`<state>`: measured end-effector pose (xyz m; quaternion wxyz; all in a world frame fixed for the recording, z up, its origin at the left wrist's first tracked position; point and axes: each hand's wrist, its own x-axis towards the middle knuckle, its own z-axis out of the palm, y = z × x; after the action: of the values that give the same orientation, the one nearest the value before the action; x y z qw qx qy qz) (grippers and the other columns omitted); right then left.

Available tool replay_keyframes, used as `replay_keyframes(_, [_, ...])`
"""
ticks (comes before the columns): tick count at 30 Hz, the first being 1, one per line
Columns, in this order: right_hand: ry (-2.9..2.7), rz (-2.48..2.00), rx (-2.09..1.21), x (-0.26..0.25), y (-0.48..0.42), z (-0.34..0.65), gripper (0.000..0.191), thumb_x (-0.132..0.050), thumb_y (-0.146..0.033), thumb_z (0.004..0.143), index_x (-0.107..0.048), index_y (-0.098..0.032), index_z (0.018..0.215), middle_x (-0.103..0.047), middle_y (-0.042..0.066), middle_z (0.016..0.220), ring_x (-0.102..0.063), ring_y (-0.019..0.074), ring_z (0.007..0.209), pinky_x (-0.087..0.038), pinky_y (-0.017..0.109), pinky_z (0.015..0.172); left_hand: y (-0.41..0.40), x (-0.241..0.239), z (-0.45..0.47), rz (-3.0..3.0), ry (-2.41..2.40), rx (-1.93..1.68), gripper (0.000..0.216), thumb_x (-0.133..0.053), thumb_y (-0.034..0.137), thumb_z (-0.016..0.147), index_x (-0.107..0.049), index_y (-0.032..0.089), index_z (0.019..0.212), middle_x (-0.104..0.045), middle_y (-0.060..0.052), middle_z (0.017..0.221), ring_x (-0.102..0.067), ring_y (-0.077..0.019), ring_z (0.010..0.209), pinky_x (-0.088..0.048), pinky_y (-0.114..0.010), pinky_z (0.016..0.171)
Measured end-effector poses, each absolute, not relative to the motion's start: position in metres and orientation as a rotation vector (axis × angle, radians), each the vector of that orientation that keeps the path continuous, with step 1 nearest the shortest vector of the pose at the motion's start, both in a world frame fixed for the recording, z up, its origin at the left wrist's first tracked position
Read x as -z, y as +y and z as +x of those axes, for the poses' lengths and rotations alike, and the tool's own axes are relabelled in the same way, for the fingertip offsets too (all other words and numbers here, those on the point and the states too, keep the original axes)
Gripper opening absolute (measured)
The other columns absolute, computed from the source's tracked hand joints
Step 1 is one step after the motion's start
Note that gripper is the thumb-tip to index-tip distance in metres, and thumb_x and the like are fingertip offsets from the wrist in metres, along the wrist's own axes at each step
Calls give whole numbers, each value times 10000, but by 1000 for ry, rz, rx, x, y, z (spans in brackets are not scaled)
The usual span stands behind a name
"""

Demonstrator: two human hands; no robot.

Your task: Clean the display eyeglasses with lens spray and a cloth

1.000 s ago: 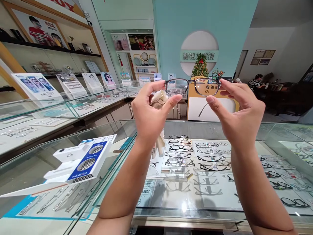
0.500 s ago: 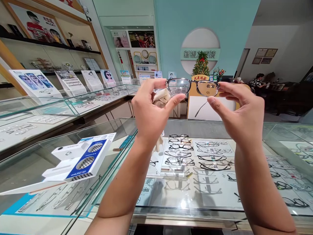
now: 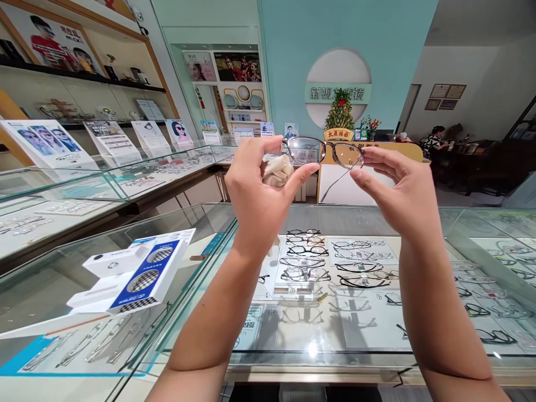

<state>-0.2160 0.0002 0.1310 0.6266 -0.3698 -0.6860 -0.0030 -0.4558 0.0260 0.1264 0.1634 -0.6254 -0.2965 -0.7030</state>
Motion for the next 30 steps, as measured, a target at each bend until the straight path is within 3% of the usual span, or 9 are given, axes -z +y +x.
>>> replay_keyframes(4, [-1570, -846, -118, -131, 3, -212, 466, -933, -463, 876, -829, -260, 1282, -849, 107, 1276, -807, 316, 1221, -638, 588, 1152, 24, -127, -455, -1788, -811, 1992, 416, -921, 595, 884, -731, 323, 1135, -761, -53, 1091, -719, -275, 1045, -594, -443, 843])
replay_keyframes(8, [-1564, -837, -121, -132, 3, -211, 459, -931, -422, 869, -828, -251, 1281, -853, 104, 1271, -810, 312, 1216, -636, 593, 1162, 27, -127, -456, -1751, -679, 1989, 445, -950, 565, 865, -741, 301, 1155, -749, -43, 1045, -711, -262, 978, -562, -423, 759])
replay_keyframes(11, [-1569, -841, -100, -132, 2, -212, 438, -921, -416, 876, -829, -248, 1270, -852, 105, 1264, -813, 310, 1201, -643, 594, 1151, 28, -127, -457, -1798, -659, 1987, 448, -945, 547, 879, -743, 322, 1209, -746, -47, 1088, -717, -277, 1028, -575, -450, 817])
replay_keyframes(17, [-1541, -828, -90, -133, 1, -214, 455, -945, -414, 845, -826, -243, 1249, -849, 103, 1258, -815, 303, 1187, -646, 569, 1154, 28, -127, -458, -1744, -669, 1952, 463, -929, 591, 890, -753, 303, 1207, -778, -41, 1059, -739, -254, 991, -591, -440, 739])
replay_keyframes(23, [-1512, -819, -109, -134, -1, -216, 485, -973, -470, 812, -823, -255, 1221, -856, 90, 1227, -819, 295, 1166, -661, 538, 1139, 27, -127, -461, -1853, -826, 1996, 434, -912, 582, 898, -729, 359, 1222, -765, -59, 1154, -732, -294, 1141, -633, -461, 859])
replay_keyframes(30, [-1509, -793, -7, -133, -1, -218, 464, -960, -527, 831, -818, -259, 1183, -851, 82, 1201, -815, 276, 1140, -665, 503, 1127, 35, -129, -465, -1916, -869, 2072, 483, -898, 685, 869, -757, 326, 1160, -809, -41, 1138, -763, -248, 1036, -628, -418, 841])
